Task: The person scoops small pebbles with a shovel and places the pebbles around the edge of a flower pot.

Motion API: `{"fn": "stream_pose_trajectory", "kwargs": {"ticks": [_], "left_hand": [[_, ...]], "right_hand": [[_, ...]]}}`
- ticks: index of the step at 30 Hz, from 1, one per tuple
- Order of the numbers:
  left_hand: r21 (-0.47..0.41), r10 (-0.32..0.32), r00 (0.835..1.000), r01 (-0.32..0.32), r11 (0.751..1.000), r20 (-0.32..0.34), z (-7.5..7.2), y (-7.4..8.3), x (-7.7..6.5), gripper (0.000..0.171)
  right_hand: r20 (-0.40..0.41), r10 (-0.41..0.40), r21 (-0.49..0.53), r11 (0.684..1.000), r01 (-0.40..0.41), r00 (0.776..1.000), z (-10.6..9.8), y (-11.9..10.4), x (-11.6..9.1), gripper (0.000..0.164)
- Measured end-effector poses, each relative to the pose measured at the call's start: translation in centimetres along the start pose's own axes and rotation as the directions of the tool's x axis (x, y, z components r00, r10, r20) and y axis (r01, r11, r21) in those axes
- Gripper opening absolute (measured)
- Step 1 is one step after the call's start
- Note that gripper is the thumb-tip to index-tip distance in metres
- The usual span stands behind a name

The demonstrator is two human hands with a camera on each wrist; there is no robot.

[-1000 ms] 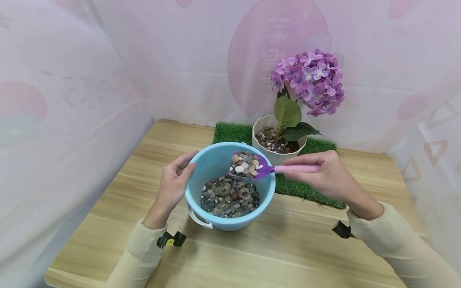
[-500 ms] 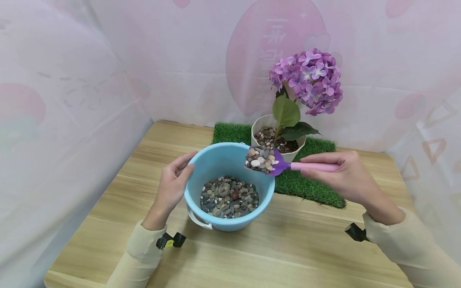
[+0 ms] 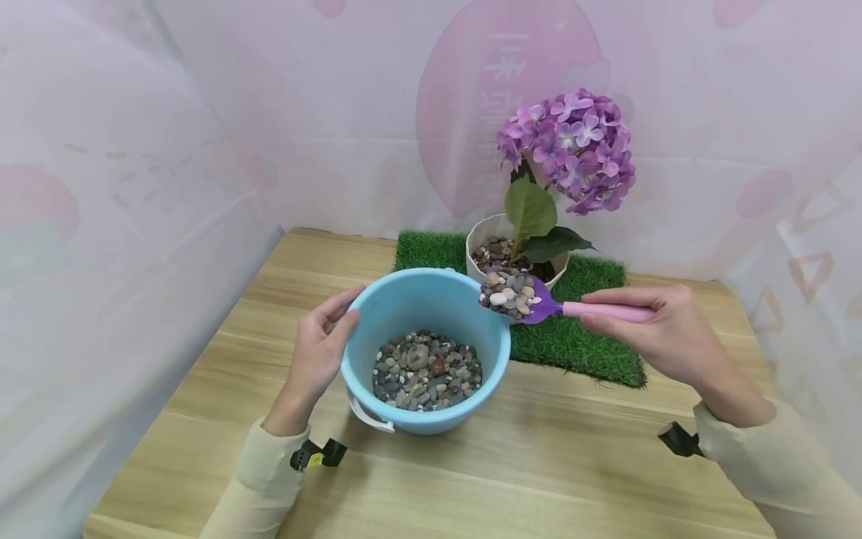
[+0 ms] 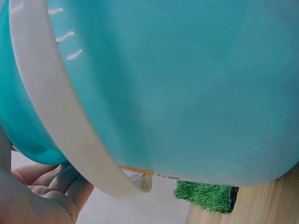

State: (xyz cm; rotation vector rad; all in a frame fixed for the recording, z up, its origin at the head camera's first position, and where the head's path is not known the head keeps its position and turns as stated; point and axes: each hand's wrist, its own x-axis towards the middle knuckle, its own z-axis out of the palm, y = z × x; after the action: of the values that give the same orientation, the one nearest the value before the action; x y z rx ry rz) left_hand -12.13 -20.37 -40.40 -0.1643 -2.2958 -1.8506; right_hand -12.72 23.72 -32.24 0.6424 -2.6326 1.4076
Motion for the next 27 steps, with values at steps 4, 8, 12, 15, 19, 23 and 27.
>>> {"fn": "stream_pose_trajectory", "kwargs": {"ticks": [4,8,12,15,19,23,27], "left_hand": [[-0.002,-0.002,1.0,0.002,1.0,-0.003,0.0,-0.1,0.0,0.041],[-0.007,-0.003,1.0,0.003,1.0,-0.002,0.0,-0.1,0.0,0.042],[-0.007,-0.007,1.0,0.007,1.0,0.0,0.0,-0.1,0.0,0.042],[-0.01,-0.014,1.0,0.014,1.0,0.0,0.0,-0.1,0.0,0.041],[-0.017,-0.021,1.0,0.021,1.0,0.0,0.0,0.0,0.0,0.041],[-0.022,-0.022,1.0,0.023,1.0,0.003,-0.1,-0.1,0.0,0.042],[-0.018,-0.023,1.0,0.023,1.0,0.003,0.0,0.0,0.0,0.042]], "right_hand": [[-0.016,0.038,-0.017,0.999,-0.038,0.999,-0.4,0.3,-0.4,0.027],[-0.022,0.056,-0.015,0.998,-0.056,0.998,-0.8,0.7,-0.7,0.028],[-0.034,0.064,-0.022,0.998,-0.065,0.997,-1.1,1.3,-1.0,0.027],[-0.048,0.079,-0.05,0.995,-0.081,0.996,-1.4,1.8,-1.2,0.026],[-0.06,0.106,-0.073,0.991,-0.11,0.993,-1.8,2.4,-1.5,0.026],[-0.067,0.106,-0.07,0.991,-0.111,0.992,-2.1,2.9,-1.6,0.025],[-0.069,0.067,-0.052,0.996,-0.071,0.995,-2.4,3.3,-1.6,0.025]]}}
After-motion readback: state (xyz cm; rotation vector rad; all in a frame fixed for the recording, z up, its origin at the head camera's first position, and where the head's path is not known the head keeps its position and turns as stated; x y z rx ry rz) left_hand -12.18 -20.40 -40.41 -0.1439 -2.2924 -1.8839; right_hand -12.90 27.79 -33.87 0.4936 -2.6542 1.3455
